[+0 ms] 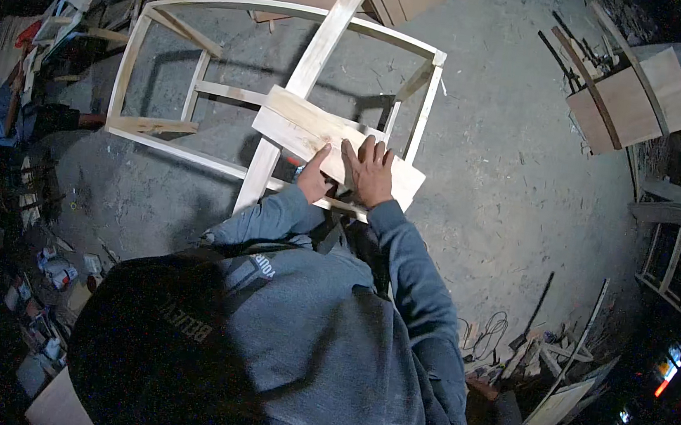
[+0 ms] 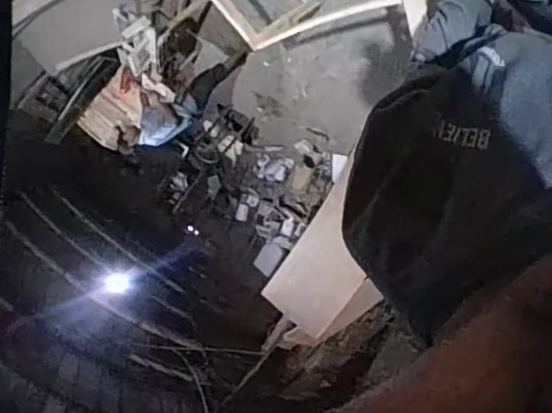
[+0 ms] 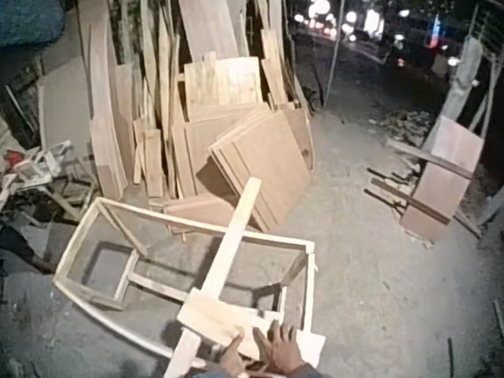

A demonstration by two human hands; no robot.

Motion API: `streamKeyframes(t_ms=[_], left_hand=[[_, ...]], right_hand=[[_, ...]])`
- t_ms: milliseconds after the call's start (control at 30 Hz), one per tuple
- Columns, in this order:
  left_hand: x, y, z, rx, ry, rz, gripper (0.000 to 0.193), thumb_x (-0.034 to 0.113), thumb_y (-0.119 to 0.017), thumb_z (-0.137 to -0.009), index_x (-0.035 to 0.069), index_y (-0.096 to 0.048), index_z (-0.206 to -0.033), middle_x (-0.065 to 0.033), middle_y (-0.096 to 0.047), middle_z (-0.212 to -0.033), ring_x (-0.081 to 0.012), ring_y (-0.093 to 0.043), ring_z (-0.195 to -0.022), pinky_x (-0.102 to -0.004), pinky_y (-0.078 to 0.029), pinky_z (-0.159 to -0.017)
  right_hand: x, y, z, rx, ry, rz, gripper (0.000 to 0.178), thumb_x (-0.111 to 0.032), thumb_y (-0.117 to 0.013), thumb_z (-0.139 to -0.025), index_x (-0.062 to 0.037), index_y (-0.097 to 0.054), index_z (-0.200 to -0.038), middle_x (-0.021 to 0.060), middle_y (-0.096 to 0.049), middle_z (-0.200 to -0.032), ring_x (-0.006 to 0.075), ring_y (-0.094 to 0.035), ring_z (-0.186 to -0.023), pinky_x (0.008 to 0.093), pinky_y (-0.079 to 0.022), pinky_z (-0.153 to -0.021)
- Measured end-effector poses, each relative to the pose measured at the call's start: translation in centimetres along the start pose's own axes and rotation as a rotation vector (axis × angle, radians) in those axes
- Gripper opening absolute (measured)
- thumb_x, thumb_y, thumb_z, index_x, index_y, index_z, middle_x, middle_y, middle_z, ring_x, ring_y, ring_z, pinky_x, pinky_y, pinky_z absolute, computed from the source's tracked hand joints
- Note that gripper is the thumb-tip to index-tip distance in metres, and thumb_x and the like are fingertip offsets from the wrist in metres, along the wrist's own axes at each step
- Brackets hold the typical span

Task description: Measuring, marking, and drilling holes in wooden pieces for furniture assembly.

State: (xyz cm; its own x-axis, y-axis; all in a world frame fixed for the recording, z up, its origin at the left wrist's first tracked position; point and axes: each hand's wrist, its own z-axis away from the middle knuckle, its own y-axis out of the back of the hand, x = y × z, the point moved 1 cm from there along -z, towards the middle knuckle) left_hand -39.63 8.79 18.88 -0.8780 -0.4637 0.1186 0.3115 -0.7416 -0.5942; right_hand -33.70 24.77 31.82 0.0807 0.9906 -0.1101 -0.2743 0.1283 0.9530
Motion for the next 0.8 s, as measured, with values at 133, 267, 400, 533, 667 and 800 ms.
streamKeyframes(t_ms=[133, 267, 400, 533, 667, 800], left_hand=[[2.0, 0.2, 0.0, 0.153, 0.056, -0.664, 0.083, 0.057, -0.075, -0.093, 0.006, -0.047, -0.153, -0.0152, -0.063, -0.140, -0.0341, -0.064, -0.122, -0.0491, -0.049, -0.109], [6.8, 0.5, 1.6, 0.088, 0.112, -1.144, 0.066, 0.050, -0.071, -0.098, 0.002, -0.058, -0.141, -0.0166, -0.071, -0.123, -0.0259, -0.073, -0.101, -0.0386, -0.058, -0.091], [16.8, 5.6, 3.1, 0.024, -0.522, -1.104, 0.026, 0.026, -0.069, -0.102, 0.003, -0.071, -0.114, -0.0080, -0.076, -0.094, -0.0148, -0.072, -0.081, -0.0271, -0.058, -0.073], [22.5, 4.1, 3.4, 0.370, -1.231, -1.244, 0.027, 0.021, -0.072, -0.100, 0.003, -0.070, -0.120, -0.0085, -0.075, -0.106, -0.0145, -0.070, -0.095, -0.0308, -0.056, -0.083], [24.2, 5.3, 1.0, 0.181, -0.811, -1.236, 0.045, 0.018, -0.079, -0.095, 0.003, -0.065, -0.135, -0.0117, -0.074, -0.122, -0.0169, -0.068, -0.110, -0.0323, -0.054, -0.095], [23.6, 7.1, -1.8, 0.057, -0.745, -1.093, 0.055, 0.011, -0.081, -0.092, 0.004, -0.062, -0.143, -0.0162, -0.072, -0.128, -0.0206, -0.068, -0.115, -0.0339, -0.055, -0.099]], right_hand=[[2.6, -5.1, -2.5, -0.018, 0.004, 0.009, 0.074, -0.020, -0.061, -0.097, -0.0273, -0.030, -0.164, 0.0303, -0.038, -0.158, 0.0507, -0.040, -0.141, 0.0689, -0.028, -0.115], [3.7, -5.2, -1.0, 0.076, -0.079, -0.223, 0.109, -0.035, -0.089, -0.072, -0.0199, -0.031, -0.164, 0.0288, -0.036, -0.157, 0.0477, -0.039, -0.141, 0.0647, -0.031, -0.116], [8.5, 7.6, 0.7, 0.603, -0.167, -0.702, 0.071, -0.015, -0.082, -0.084, -0.0080, -0.053, -0.149, 0.0239, -0.054, -0.148, 0.0375, -0.056, -0.133, 0.0450, -0.047, -0.110], [10.2, 25.7, 6.4, 1.019, -0.146, -0.372, 0.044, -0.014, -0.072, -0.095, -0.0074, -0.063, -0.137, 0.0138, -0.072, -0.119, 0.0217, -0.072, -0.100, 0.0349, -0.057, -0.092], [14.8, 28.7, 27.4, 1.139, -0.087, -0.408, 0.038, -0.018, -0.067, -0.097, -0.0064, -0.063, -0.134, 0.0140, -0.072, -0.115, 0.0224, -0.072, -0.097, 0.0354, -0.058, -0.089], [16.4, 28.2, 40.3, 1.321, -0.041, -0.470, 0.035, -0.023, -0.062, -0.100, -0.0054, -0.063, -0.130, 0.0142, -0.071, -0.111, 0.0231, -0.072, -0.093, 0.0359, -0.059, -0.085]])
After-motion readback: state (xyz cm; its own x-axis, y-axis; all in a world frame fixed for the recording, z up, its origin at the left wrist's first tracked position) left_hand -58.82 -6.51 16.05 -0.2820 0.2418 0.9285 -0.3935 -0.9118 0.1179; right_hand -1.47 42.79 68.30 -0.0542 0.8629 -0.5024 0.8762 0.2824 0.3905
